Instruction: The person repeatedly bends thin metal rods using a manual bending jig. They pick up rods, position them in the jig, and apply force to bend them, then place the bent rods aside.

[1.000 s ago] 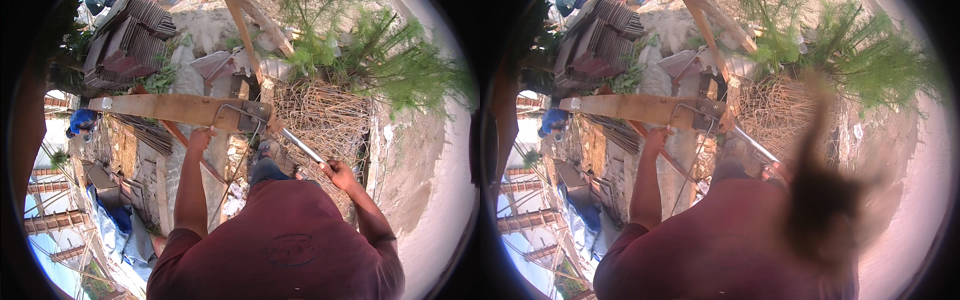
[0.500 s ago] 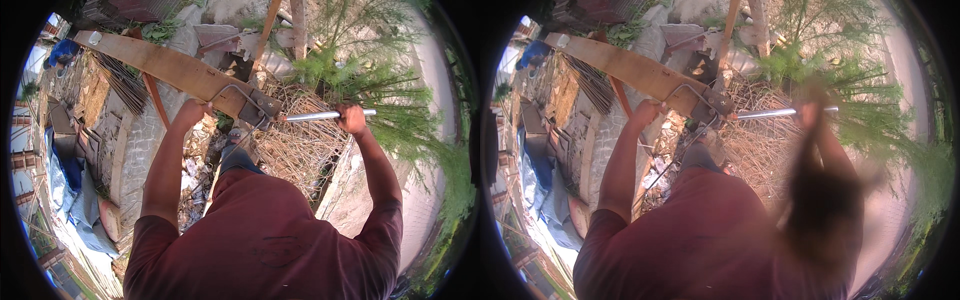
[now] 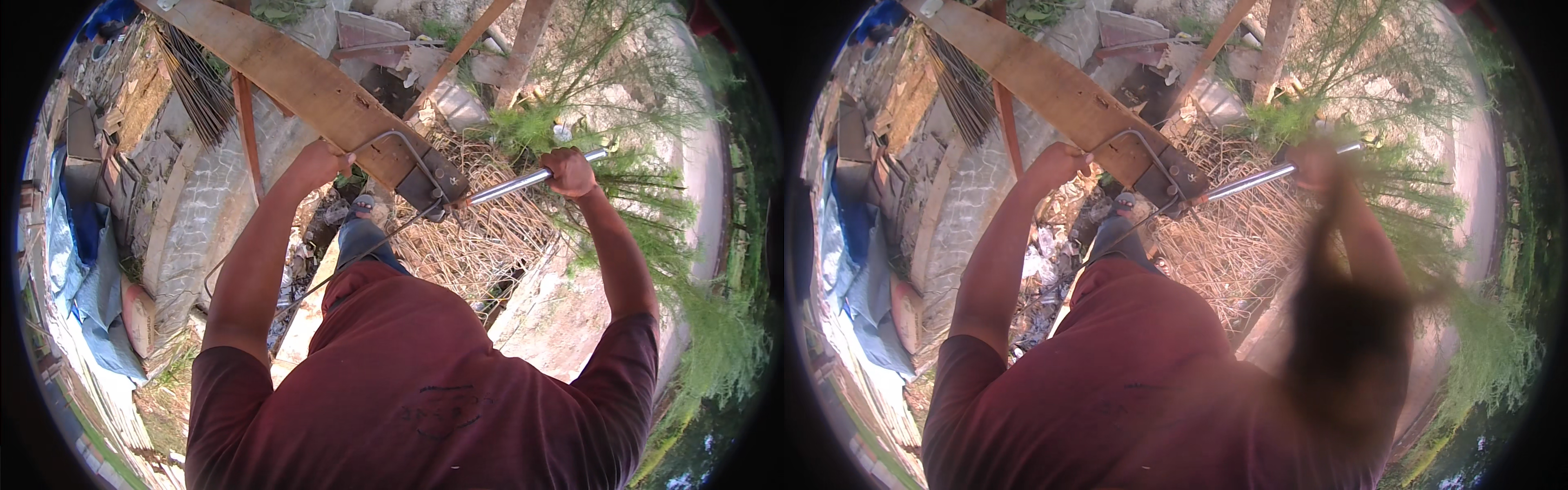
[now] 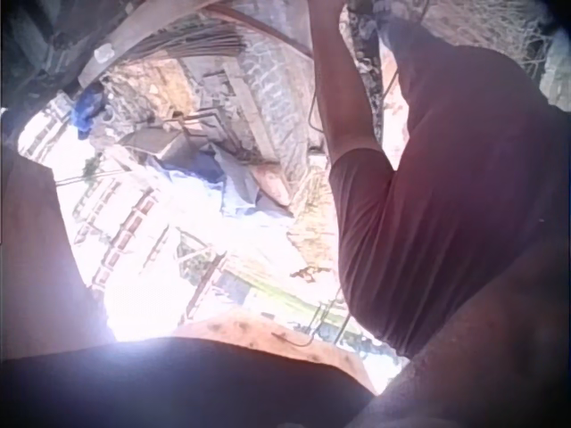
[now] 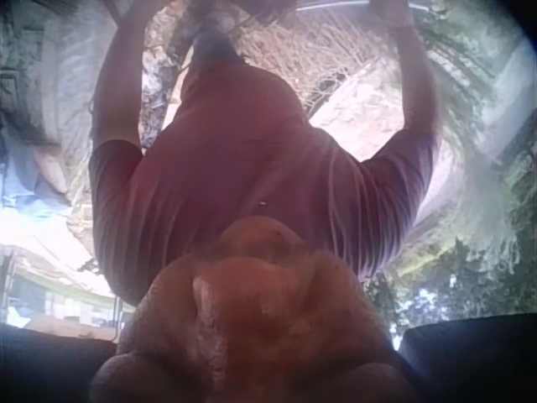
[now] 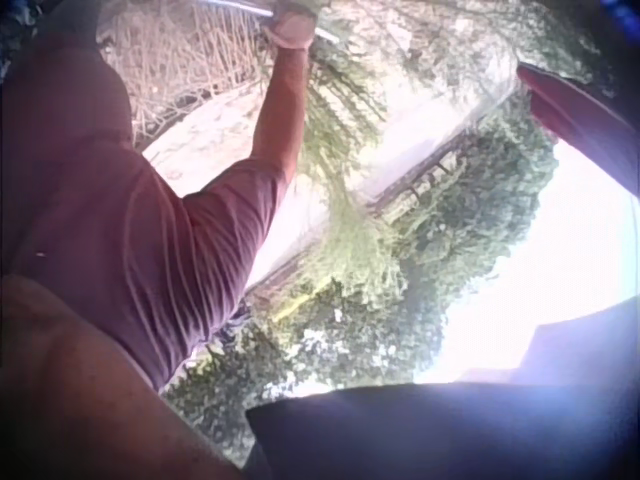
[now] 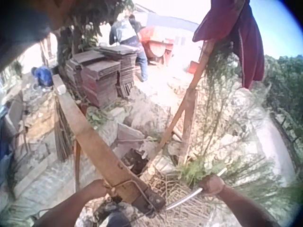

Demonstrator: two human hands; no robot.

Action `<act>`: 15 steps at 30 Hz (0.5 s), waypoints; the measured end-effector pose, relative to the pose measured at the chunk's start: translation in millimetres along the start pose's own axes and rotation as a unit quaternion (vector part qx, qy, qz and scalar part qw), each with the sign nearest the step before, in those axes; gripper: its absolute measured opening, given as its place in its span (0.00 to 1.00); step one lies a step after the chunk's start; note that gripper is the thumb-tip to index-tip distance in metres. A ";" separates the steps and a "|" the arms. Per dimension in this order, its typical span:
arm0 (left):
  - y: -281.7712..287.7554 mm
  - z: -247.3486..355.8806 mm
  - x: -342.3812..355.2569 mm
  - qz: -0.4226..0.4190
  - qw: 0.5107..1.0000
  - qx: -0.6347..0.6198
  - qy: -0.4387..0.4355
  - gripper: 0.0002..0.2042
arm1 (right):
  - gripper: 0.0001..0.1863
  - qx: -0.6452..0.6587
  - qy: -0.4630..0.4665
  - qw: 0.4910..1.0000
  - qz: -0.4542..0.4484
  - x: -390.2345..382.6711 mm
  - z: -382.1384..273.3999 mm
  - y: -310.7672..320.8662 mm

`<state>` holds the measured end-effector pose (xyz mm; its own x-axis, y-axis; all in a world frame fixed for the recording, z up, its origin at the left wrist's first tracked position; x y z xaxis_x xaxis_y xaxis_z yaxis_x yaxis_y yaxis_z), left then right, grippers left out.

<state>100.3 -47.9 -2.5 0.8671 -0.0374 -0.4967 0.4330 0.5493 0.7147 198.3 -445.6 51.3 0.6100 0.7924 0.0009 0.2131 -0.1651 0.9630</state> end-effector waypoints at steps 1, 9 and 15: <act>-1.5 -1.2 2.2 0.011 1.000 -0.006 -0.008 0.14 | 0.10 0.023 0.007 0.999 0.023 -13.2 5.3 -5.2; -17.9 -23.6 7.2 -0.041 0.991 -0.101 0.075 0.16 | 0.10 -0.065 -0.150 0.986 0.005 -56.2 30.4 -7.7; -17.0 -19.8 0.5 -0.025 0.992 -0.102 0.070 0.17 | 0.06 -0.147 -0.264 0.949 0.094 -85.4 48.4 29.8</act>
<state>88.5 -40.7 -24.6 0.7964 0.0400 -0.6035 0.4040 0.7074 0.5800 189.4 -546.6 66.8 0.9301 0.3474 0.1196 -0.1121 -0.0416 0.9928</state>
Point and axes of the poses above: each hand's wrist, its own x-axis towards the middle knuckle, its own y-axis out of the back of the hand, z = x × y, the point moved 10 cm from there along x, towards the middle knuckle, and after that the axes turned 13 degrees about x, right-handed, at the moved point
